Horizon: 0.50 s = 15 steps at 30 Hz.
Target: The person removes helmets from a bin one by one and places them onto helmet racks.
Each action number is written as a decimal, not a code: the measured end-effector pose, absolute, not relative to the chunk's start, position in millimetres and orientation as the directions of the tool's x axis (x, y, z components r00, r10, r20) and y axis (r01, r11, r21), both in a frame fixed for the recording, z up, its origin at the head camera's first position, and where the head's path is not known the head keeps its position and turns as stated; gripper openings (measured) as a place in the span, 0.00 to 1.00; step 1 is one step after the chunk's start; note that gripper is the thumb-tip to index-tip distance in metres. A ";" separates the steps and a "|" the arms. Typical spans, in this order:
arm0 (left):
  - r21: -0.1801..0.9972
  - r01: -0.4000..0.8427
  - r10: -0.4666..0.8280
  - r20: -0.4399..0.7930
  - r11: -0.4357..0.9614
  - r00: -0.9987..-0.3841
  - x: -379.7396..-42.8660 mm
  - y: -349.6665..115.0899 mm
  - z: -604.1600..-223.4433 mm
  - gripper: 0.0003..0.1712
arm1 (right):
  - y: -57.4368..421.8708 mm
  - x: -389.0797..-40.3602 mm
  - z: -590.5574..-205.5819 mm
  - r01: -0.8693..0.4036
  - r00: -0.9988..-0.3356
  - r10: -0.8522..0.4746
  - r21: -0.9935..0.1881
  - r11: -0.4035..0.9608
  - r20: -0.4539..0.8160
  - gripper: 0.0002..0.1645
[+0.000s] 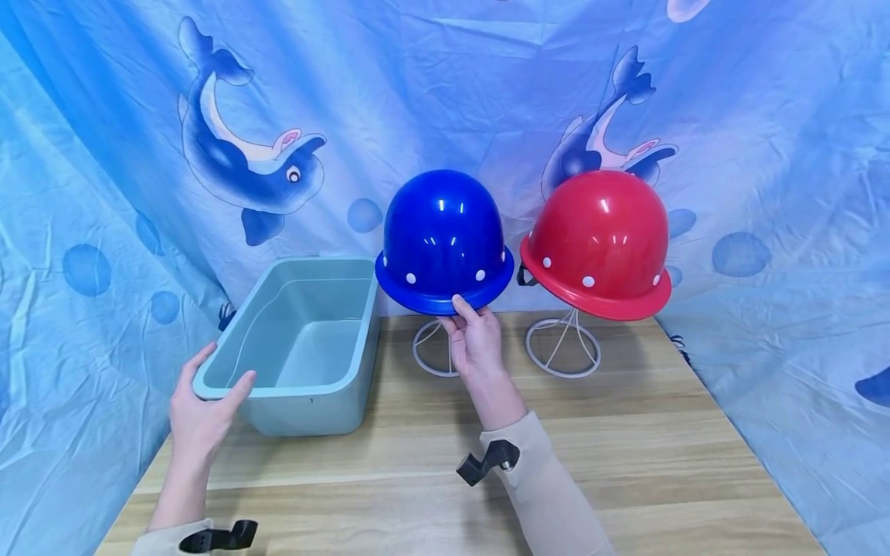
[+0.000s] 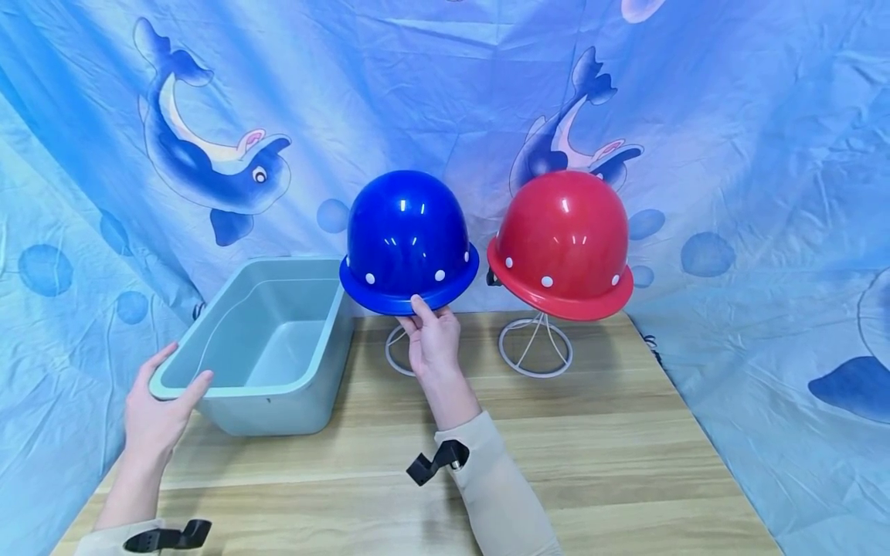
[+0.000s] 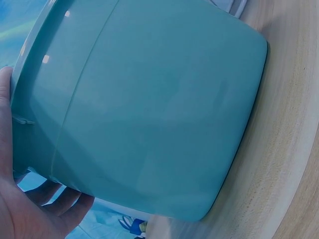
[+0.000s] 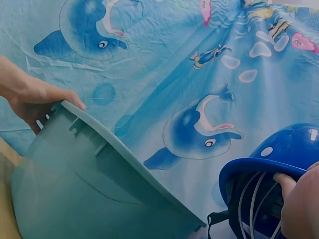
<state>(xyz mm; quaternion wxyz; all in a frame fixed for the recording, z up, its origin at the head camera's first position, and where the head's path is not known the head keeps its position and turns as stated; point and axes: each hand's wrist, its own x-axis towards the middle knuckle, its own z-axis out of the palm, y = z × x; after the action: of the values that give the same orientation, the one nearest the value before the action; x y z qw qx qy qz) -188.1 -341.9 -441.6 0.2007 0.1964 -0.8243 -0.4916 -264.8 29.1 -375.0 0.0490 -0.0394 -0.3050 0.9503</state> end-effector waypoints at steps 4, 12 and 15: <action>0.893 -0.124 -0.522 0.136 0.433 -0.842 -188.1 -343.2 -442.0 0.48 | 28.7 -264.9 -378.0 -0.059 -0.993 0.106 -0.583 -0.810 -0.047 0.26; 0.899 -0.118 -0.520 0.132 0.421 -0.844 -188.1 -344.2 -443.9 0.48 | 32.5 -263.6 -387.6 -0.023 -0.995 0.077 -0.593 -0.805 -0.067 0.19; 0.900 -0.115 -0.517 0.133 0.420 -0.845 -189.1 -343.3 -444.0 0.48 | 34.3 -264.2 -389.2 -0.022 -0.996 0.072 -0.608 -0.793 -0.059 0.22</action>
<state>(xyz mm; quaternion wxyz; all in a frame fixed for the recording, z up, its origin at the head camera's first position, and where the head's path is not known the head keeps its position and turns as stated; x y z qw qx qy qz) -189.1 -343.3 -444.0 0.2001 0.1932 -0.8184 -0.5029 -264.2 34.3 -389.2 0.0248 -0.0395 -0.3205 0.9461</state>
